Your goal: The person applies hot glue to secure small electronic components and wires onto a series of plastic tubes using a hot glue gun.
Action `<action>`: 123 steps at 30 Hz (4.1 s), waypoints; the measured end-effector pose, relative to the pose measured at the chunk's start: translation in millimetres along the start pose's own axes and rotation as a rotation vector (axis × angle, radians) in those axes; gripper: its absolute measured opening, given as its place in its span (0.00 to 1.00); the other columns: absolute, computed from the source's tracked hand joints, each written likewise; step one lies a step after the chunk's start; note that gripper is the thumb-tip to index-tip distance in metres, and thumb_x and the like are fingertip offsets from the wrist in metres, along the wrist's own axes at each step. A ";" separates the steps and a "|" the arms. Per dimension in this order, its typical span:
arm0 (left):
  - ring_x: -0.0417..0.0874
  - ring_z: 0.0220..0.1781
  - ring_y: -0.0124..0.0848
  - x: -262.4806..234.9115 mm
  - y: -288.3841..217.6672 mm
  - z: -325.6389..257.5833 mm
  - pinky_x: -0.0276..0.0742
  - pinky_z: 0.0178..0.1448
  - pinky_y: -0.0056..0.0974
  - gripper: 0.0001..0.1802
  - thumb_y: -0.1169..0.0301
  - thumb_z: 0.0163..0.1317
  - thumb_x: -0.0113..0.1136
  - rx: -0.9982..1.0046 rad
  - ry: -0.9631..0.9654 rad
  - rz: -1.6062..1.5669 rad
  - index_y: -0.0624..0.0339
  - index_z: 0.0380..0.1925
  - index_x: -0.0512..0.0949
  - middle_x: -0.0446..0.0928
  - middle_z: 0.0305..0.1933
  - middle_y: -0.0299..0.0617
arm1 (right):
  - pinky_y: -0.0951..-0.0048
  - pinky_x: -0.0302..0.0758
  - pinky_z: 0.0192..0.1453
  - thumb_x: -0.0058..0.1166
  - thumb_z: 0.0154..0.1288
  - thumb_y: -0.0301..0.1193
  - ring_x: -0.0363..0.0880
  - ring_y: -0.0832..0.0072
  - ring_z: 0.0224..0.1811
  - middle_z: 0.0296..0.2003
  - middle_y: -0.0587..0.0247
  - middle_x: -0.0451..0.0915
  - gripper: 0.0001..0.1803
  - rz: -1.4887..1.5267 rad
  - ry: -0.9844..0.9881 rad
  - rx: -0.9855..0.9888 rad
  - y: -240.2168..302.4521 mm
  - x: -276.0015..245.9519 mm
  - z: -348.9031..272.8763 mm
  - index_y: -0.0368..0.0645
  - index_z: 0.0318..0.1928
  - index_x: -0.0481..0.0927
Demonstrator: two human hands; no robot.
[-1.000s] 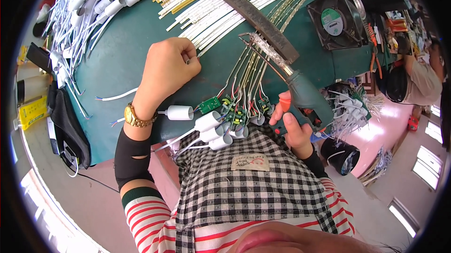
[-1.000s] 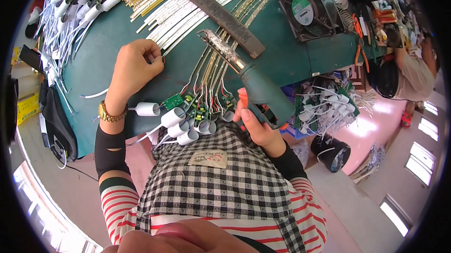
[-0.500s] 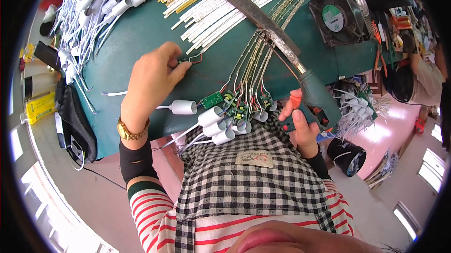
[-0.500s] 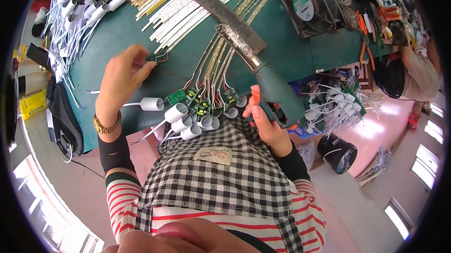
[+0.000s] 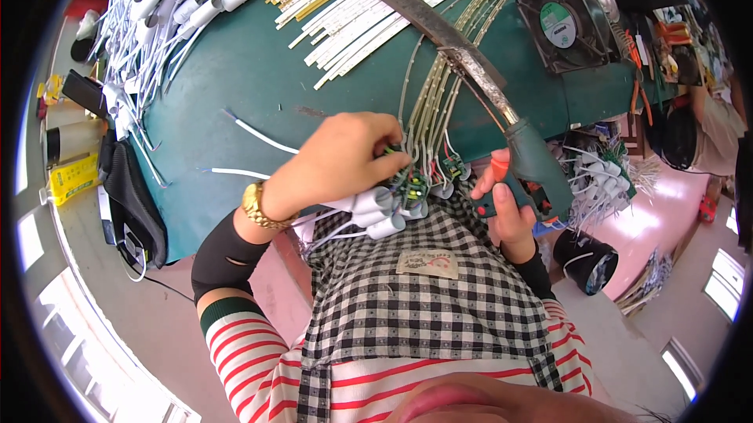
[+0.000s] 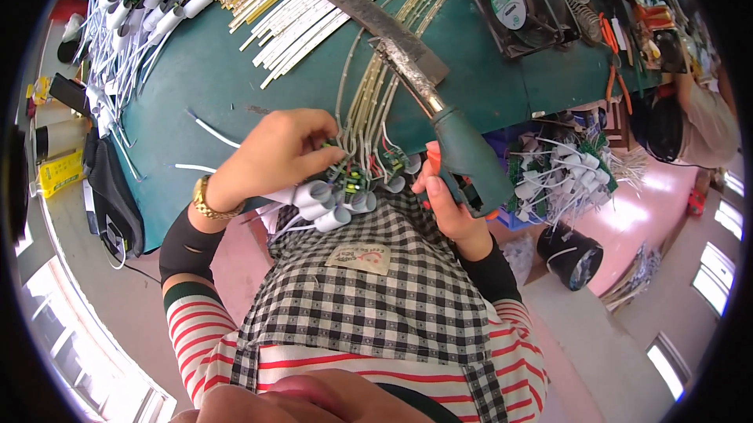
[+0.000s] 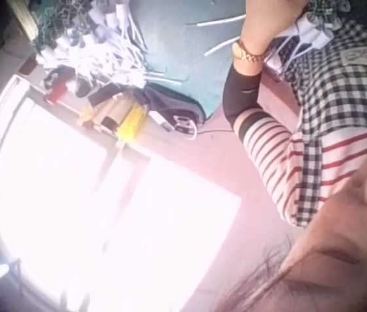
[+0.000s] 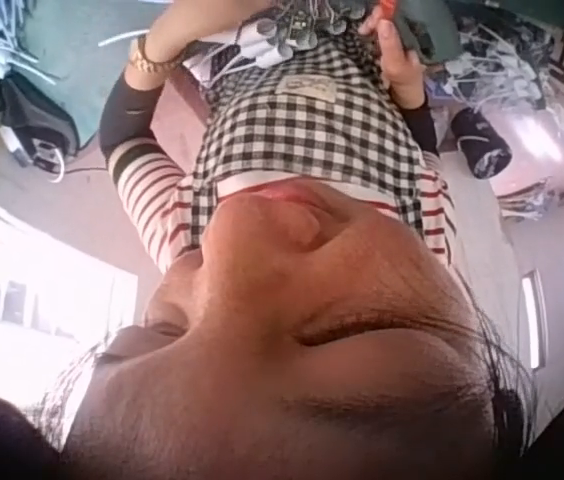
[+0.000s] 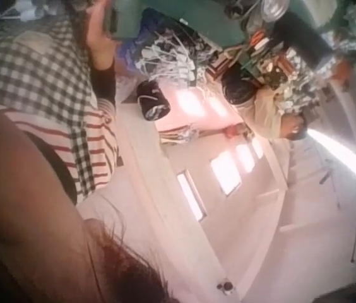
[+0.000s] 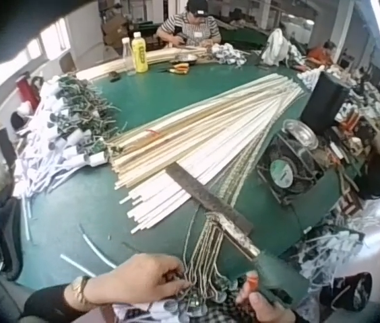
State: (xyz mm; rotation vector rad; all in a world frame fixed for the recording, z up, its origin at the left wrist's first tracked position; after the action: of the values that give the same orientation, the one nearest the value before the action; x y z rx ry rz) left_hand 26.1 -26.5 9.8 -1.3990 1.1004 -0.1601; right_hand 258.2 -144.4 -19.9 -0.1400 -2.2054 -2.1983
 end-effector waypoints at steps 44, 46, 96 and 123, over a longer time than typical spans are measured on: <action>0.78 0.44 0.49 -181.4 111.0 56.8 0.76 0.47 0.44 0.06 0.75 0.59 0.59 0.218 -0.922 0.693 0.63 0.36 0.79 0.76 0.40 0.48 | 0.75 0.74 0.35 0.48 0.68 0.26 0.75 0.77 0.32 0.32 0.62 0.75 0.21 -0.036 -0.033 -0.061 0.9 2.3 2.1 0.35 0.60 0.66; 0.78 0.37 0.47 -171.4 90.8 47.9 0.76 0.41 0.41 0.03 0.78 0.60 0.58 0.424 -0.895 0.659 0.64 0.34 0.77 0.77 0.37 0.48 | 0.77 0.73 0.31 0.49 0.67 0.23 0.76 0.79 0.30 0.32 0.62 0.76 0.22 -0.013 -0.043 -0.021 -0.9 1.7 4.9 0.36 0.61 0.68; 0.82 0.25 0.43 -21.8 29.1 4.8 0.76 0.32 0.40 0.07 0.68 0.54 0.64 -0.232 -0.649 0.101 0.60 0.26 0.83 0.80 0.22 0.44 | 0.76 0.75 0.32 0.52 0.67 0.32 0.77 0.74 0.28 0.30 0.59 0.76 0.23 0.042 0.080 0.043 2.4 3.1 29.3 0.32 0.57 0.68; 0.80 0.23 0.45 -26.5 27.5 10.4 0.74 0.29 0.42 0.05 0.71 0.50 0.60 -0.198 -0.555 0.170 0.59 0.20 0.81 0.78 0.20 0.44 | 0.71 0.76 0.40 0.49 0.66 0.24 0.78 0.73 0.33 0.35 0.56 0.76 0.25 -0.377 0.409 -0.033 6.7 7.9 7.9 0.36 0.64 0.66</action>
State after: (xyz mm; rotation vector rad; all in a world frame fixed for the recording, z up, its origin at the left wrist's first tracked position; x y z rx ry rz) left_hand 5.5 5.4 -1.5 -1.3979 0.7746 0.4478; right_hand 251.3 -136.1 -12.7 0.7142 -2.0886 -2.1706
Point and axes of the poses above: each hand's wrist, its own z-axis towards the middle knuckle, its own x-axis out of the palm, y = z × x, the point moved 2 cm from there along z, towards the middle knuckle
